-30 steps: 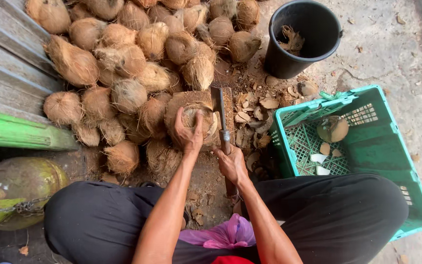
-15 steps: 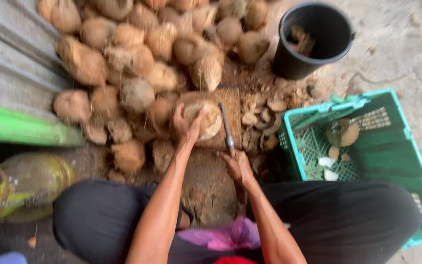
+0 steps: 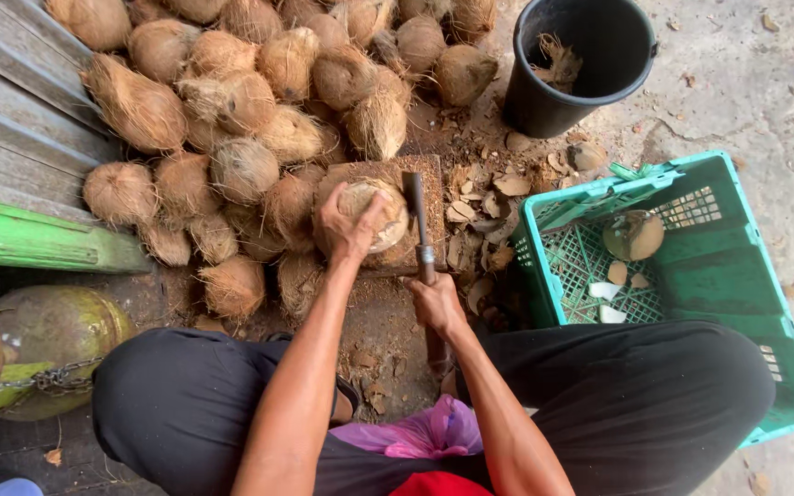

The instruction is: The person sits on the ground and uses a heavy cleaver to chop the fibrous husk off coconuts one at a time on a wooden chopping block. They rotate each coconut between strikes, and the dehusked coconuts are placed into a green plastic crate beside them.

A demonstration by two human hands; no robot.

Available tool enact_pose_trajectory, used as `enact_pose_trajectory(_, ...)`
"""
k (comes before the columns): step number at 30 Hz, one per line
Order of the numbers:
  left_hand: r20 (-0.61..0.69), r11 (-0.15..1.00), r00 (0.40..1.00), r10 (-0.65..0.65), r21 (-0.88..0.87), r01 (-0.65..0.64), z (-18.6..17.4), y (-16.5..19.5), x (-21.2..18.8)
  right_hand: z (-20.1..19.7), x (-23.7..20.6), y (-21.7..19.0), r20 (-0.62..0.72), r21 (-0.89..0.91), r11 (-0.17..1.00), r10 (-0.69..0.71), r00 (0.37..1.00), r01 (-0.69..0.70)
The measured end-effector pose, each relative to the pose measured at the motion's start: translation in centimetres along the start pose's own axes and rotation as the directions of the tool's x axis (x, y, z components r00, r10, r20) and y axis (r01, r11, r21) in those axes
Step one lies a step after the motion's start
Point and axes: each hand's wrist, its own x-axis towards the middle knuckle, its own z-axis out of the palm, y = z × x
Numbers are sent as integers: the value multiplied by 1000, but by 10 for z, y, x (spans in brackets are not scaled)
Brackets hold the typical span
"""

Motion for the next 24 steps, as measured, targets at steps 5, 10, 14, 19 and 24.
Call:
enact_pose_trajectory(5,30,978,987,160,-143,-154,-6,-18,15,-12,4,17,86,46,997,-66,994,62)
enact_pose_trajectory(10,178,964,978,108,-258,-60,-33,-9,24,-43,5,9,177,80,996,13,984,-28)
enact_pose_trajectory(14,262,985,964,45,-171,0,-51,1,22,-51,-19,15,221,47,997,-62,973,53)
enact_pose_trajectory(19,-103,976,993,56,-203,-76,-39,-4,5,-23,-42,15,265,320,945,-15,964,-73)
enact_pose_trajectory(24,12,690,999,45,-724,-22,-30,-15,-15,-11,-50,-2,240,343,931,46,970,-129)
